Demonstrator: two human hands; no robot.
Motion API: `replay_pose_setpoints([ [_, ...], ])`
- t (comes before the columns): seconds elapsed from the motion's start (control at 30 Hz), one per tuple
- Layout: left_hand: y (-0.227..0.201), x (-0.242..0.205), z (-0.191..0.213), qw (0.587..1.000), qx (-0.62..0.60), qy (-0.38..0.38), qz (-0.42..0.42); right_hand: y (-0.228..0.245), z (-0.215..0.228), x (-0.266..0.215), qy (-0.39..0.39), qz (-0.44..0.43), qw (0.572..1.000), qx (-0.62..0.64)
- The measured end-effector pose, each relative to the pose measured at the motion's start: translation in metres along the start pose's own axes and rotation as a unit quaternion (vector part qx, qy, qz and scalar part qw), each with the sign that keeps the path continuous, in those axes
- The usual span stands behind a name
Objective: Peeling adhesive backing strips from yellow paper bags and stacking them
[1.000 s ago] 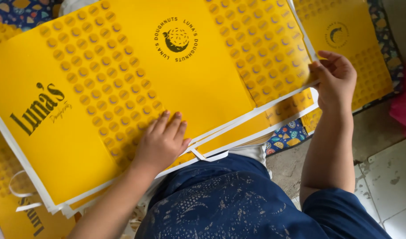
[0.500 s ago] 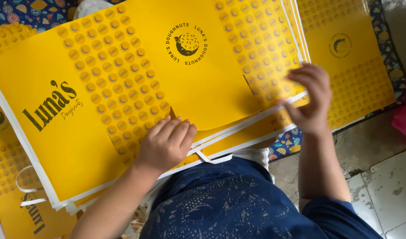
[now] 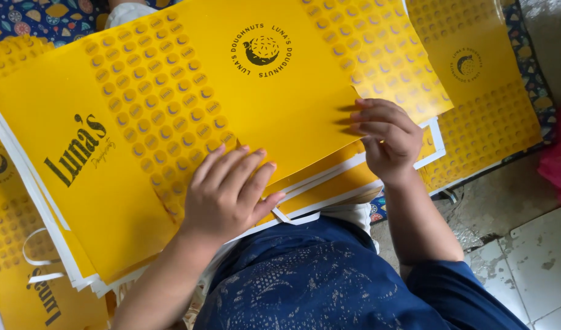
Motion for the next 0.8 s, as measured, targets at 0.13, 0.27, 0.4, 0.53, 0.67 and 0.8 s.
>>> replay_pose_setpoints([
  [0.13,0.009,-0.017,-0.006,1.0,0.03,0.005,-0.005,0.018,-0.001,0.001,-0.068,0.05,0.995,-0.048],
  [0.27,0.023,-0.034,0.003,0.998,0.016,-0.053,0.015,0.052,0.003,-0.048,-0.098,0.143,0.977,-0.126],
  [0.4,0.027,-0.035,0.009,0.998,-0.015,-0.058,0.014,0.074,-0.018,-0.07,-0.07,0.103,0.992,0.005],
  [0.53,0.022,-0.048,0.003,0.995,-0.085,-0.059,-0.009,-0.011,-0.016,-0.11,-0.018,-0.23,0.905,0.357],
  [0.67,-0.002,-0.059,-0.012,0.992,-0.109,-0.023,-0.057,-0.059,0.025,-0.06,-0.28,-0.39,0.552,0.682],
  [0.8,-0.015,-0.064,-0.02,0.991,-0.124,0.017,-0.042,-0.073,0.065,-0.041,0.045,-0.232,0.531,0.814],
])
Point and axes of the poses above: each hand's wrist, its own x-axis towards the middle knuckle, its own z-axis out of the back of the hand, y = z × x, the point moved 10 cm from there along x, towards the middle knuckle, and after that the axes turned 2 degrees about -z, right-handed, at the moved point
